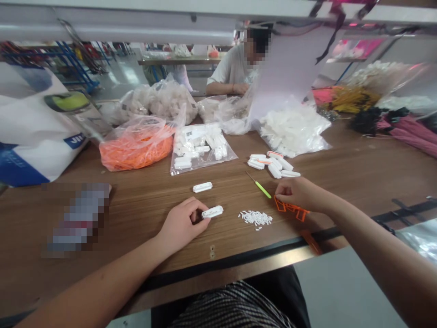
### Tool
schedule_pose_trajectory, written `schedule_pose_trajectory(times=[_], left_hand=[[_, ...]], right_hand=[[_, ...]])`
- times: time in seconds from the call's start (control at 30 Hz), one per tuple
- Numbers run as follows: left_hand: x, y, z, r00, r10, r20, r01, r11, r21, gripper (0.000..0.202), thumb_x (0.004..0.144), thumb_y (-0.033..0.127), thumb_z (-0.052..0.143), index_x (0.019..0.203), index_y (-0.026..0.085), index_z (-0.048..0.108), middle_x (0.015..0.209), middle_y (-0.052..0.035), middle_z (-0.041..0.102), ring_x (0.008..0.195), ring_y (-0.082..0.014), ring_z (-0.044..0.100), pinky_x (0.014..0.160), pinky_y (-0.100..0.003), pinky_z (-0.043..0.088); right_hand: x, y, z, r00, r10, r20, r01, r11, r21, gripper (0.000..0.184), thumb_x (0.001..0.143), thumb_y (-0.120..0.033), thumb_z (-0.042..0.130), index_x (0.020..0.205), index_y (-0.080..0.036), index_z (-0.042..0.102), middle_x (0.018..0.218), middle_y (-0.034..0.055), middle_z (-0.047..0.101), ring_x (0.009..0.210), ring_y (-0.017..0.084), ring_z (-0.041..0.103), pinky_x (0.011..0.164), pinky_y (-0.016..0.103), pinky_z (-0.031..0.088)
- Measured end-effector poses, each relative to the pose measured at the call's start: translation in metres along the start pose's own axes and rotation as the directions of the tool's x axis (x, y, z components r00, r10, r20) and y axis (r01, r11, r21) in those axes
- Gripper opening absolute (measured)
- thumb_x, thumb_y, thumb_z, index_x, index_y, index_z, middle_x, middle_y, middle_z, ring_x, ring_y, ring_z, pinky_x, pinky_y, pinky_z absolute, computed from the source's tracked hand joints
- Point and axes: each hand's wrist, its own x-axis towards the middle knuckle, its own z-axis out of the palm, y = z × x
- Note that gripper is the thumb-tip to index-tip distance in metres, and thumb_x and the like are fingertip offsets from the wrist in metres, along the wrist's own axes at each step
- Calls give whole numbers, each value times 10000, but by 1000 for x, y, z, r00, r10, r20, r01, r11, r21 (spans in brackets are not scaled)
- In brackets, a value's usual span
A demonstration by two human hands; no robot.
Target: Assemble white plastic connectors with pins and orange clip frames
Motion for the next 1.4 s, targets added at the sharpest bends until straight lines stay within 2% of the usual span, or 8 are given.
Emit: schedule_pose_trajectory(times=[0.27, 0.5, 0.6, 0.7, 0.83, 1.03, 1.2, 1.4], left_hand=[[-1, 4, 2, 999, -43, -6, 42, 998, -36, 96, 758, 257, 616, 821, 205, 666, 641, 48, 465, 553, -101, 451, 559, -233, 362], [-3, 9, 0, 999, -8, 31, 8, 1000, 9, 276, 731, 312, 699, 989, 221, 664, 827, 14, 587, 630, -117, 514, 648, -269, 440], [-2, 7, 5, 999, 22, 37, -24, 997, 68, 417, 749, 351, 730, 1136, 244, 619, 1016, -13, 627, 744, -153, 578, 748, -320, 475], [1, 5, 11, 995, 89, 39, -93, 991, 92, 238, 855, 310, 642, 1084, 243, 640, 1003, -24, 655, 911, -199, 597, 852, -362, 468], [6, 4, 11, 999, 30, 22, -26, 988, -153, 189, 867, 297, 629, 1035, 216, 662, 964, -29, 670, 802, -168, 581, 773, -340, 485], [10, 2, 2, 959, -103, 264, 264, 665, -699, 353, 886, 391, 591, 1178, 200, 643, 797, -2, 616, 565, -73, 501, 513, -205, 421], [6, 6, 3, 910, -81, 406, 405, 377, -833, 375, 829, 378, 675, 1144, 181, 622, 1032, -91, 647, 820, -155, 648, 522, -187, 494], [-1, 14, 8, 941, -96, 325, 330, 485, -810, 524, 858, 281, 637, 1357, 263, 478, 1048, -80, 636, 915, -178, 623, 529, -178, 493]], right_hand=[[-15, -44, -16, 983, 45, -180, -5, 976, 218, 155, 739, -370, 673, 663, -237, 700, 547, 10, 642, 483, 140, 566, 415, 258, 410], [-7, -120, 18, 991, -81, -102, 119, 885, 450, 158, 826, -310, 624, 731, -199, 683, 585, -2, 636, 502, 100, 524, 450, 233, 403], [0, -124, 24, 980, -98, -171, 168, 868, 468, 152, 823, -294, 630, 724, -189, 676, 587, -5, 615, 500, 93, 500, 455, 232, 400], [5, -121, 28, 964, -120, -238, 223, 853, 471, 145, 806, -292, 644, 711, -186, 675, 696, 15, 644, 551, 99, 531, 487, 236, 428], [8, -120, 34, 963, -127, -239, 237, 825, 514, 149, 795, -301, 649, 711, -180, 667, 678, 13, 645, 549, 104, 534, 490, 241, 428], [6, -123, 36, 966, -172, -193, 251, 800, 544, 155, 816, -309, 636, 736, -181, 666, 616, -10, 631, 536, 98, 520, 500, 233, 418], [4, -133, 36, 946, -260, -192, 322, 805, 499, 135, 829, -275, 624, 738, -188, 673, 644, -10, 654, 549, 92, 527, 518, 232, 429], [7, -139, 45, 916, -287, -281, 389, 811, 438, 156, 849, -284, 605, 740, -198, 675, 666, -8, 674, 546, 89, 539, 523, 240, 429]])
